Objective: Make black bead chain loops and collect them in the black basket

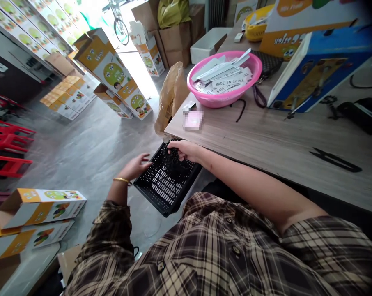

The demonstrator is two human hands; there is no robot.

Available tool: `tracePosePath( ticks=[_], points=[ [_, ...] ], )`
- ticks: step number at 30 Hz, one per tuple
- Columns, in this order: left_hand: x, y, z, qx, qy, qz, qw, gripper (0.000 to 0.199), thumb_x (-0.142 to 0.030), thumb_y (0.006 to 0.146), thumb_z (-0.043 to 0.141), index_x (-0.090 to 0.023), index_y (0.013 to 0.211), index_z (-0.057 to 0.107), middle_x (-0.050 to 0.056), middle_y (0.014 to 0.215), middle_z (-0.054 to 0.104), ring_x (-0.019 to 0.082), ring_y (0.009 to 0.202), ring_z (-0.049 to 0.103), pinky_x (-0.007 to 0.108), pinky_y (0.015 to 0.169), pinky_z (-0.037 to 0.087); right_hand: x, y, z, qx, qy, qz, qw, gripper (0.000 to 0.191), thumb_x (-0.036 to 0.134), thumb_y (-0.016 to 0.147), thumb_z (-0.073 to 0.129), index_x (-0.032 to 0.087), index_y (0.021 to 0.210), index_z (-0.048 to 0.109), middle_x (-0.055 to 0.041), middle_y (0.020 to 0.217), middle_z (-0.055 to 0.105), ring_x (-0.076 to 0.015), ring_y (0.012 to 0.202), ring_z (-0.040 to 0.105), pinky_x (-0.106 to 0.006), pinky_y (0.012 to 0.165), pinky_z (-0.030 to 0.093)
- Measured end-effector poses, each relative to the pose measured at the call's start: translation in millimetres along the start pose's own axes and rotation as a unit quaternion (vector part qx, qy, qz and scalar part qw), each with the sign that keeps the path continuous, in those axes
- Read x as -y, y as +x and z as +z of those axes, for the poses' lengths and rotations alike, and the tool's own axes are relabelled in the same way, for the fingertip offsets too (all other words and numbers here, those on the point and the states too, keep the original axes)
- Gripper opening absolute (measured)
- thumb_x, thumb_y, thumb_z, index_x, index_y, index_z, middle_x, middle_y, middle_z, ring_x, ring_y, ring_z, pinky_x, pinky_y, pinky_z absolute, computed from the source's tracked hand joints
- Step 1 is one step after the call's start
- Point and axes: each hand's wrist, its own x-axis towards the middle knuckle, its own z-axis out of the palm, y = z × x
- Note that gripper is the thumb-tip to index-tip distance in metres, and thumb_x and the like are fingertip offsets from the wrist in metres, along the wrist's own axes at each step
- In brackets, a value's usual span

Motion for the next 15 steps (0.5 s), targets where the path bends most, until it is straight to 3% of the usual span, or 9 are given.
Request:
tracePosePath(
  ticks=[3,6,8,10,12,13,15],
  points=[
    [12,-18,68.3,0.079,-0.111,0.099,0.986,0.06,-0.036,0.073,0.082,-0.017,0.126,0.062,0.016,0.122,0.071,0.027,0.113,0.067,0.043,0.101,0.052,-7,6,8,-0.007,0.006,0.05,0.999,0.027,0.026,0.098,0.051,0.011,0.076,0.056,0.0065,0.051,0.023,-0.0068,0.042,0.017,-0.017,0.037,0.019],
    [11,-20,127.9,0.018,-0.169,0.134,0.976,0.052,-0.035,0.082,0.076,-0.019,0.128,0.058,0.015,0.136,0.062,0.024,0.125,0.058,0.036,0.109,0.045,-9,5,20,0.017,0.028,0.065,0.997,0.029,0.026,0.103,0.048,0.011,0.079,0.056,0.0073,0.052,0.022,-0.0067,0.042,0.016,-0.017,0.037,0.02],
    [6,-15,142.1,-0.037,-0.188,0.132,0.973,0.041,-0.04,0.09,0.066,-0.018,0.123,0.057,0.013,0.124,0.066,0.021,0.112,0.063,0.032,0.098,0.051,1,-2,23,0.037,0.011,0.054,0.998,0.031,0.025,0.104,0.049,0.012,0.076,0.052,0.0076,0.052,0.021,-0.0066,0.042,0.016,-0.017,0.038,0.021],
    [-2,-12,130.6,-0.057,-0.206,0.123,0.969,0.038,-0.048,0.093,0.059,-0.017,0.115,0.057,0.006,0.09,0.069,0.015,0.076,0.064,0.027,0.071,0.054,18,-10,18,0.027,-0.039,0.024,0.999,0.032,0.019,0.102,0.054,0.014,0.072,0.045,0.0061,0.054,0.027,-0.006,0.043,0.02,-0.017,0.038,0.02],
    [-13,-14,99.2,-0.017,-0.205,0.107,0.973,0.044,-0.059,0.093,0.054,-0.016,0.101,0.06,-0.003,0.06,0.054,0.01,0.047,0.047,0.022,0.048,0.042,37,-18,5,-0.017,-0.097,-0.002,0.995,0.029,0.015,0.1,0.055,0.013,0.073,0.046,0.0045,0.056,0.031,-0.0056,0.043,0.022,-0.017,0.037,0.016],
    [-20,-17,79.8,0.009,-0.19,0.103,0.976,0.049,-0.064,0.093,0.051,-0.016,0.091,0.061,-0.005,0.052,0.046,0.009,0.041,0.04,0.021,0.043,0.036,46,-23,-4,-0.038,-0.119,-0.009,0.992,0.026,0.014,0.1,0.055,0.012,0.075,0.049,0.0043,0.056,0.031,-0.0056,0.043,0.022,-0.018,0.037,0.015],
    [-35,-23,42.3,0.032,-0.123,0.109,0.986,0.058,-0.069,0.094,0.044,-0.016,0.074,0.059,-0.004,0.046,0.043,0.009,0.04,0.041,0.021,0.042,0.035,62,-33,-24,-0.06,-0.142,-0.023,0.988,0.022,0.016,0.102,0.052,0.01,0.082,0.056,0.0051,0.056,0.026,-0.0057,0.043,0.018,-0.018,0.037,0.012]
  ],
)
